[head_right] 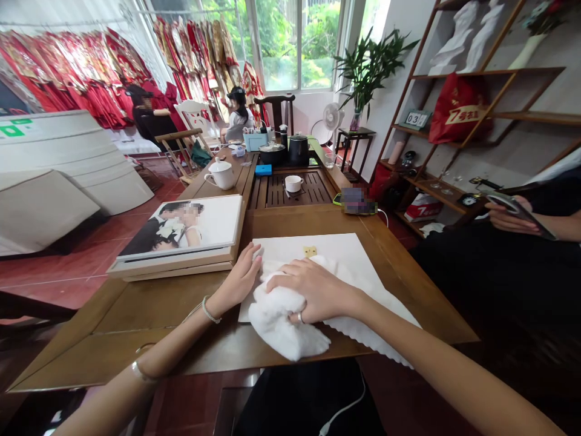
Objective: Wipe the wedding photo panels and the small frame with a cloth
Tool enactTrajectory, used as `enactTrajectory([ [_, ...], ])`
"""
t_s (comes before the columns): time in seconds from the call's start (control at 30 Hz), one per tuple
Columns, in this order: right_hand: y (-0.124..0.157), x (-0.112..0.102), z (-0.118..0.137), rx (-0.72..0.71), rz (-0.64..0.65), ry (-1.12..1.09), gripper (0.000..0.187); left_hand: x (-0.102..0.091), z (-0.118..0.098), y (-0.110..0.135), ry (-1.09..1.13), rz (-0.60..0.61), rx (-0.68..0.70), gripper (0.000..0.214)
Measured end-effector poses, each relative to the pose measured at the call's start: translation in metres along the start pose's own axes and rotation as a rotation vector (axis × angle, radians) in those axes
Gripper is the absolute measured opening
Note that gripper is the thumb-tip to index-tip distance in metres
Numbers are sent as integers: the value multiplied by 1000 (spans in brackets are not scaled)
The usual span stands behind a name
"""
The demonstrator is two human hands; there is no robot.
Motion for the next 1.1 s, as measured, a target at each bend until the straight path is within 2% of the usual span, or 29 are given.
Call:
enactTrajectory([
  [0.2,-26,-8,-32,198,-172,43,52,1,7,-4,-87,9,38,51],
  [0.3,-42,-15,-43,245,-188,54,53,-3,1,-5,-73,10,99,51],
  [0.4,-57,-18,-50,229,-180,51,62,-7,-11,-5,38,-7,167,46],
  [0.47,-65,-16,-51,214,-177,47,67,-11,-18,-5,156,-38,139,44],
  [0.57,-68,-10,-45,159,-169,70,68,-14,-18,-3,305,-70,4,45],
  [0.73,-42,4,-17,-42,-131,-14,66,-12,-5,-1,357,-31,-181,57],
  [0.8,-25,7,-3,-102,-76,-51,65,-9,-2,-2,301,-15,-171,56],
  [0.9,2,8,14,-159,-8,-37,63,-4,-4,-1,130,5,-82,51],
  [1.0,28,-1,13,-71,-73,57,62,4,-7,3,-46,65,40,50],
  [1.1,54,-16,-14,137,-244,135,61,8,-8,7,-175,96,111,51],
])
Point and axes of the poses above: each hand's wrist, its own y-axis away from the middle knuckle, its own x-axis out of the palm, z = x × y, the point moved 3 cm from there along -y, towards the middle knuckle, and after that the axes turned 4 degrees about -y, right-handed, at the moved point
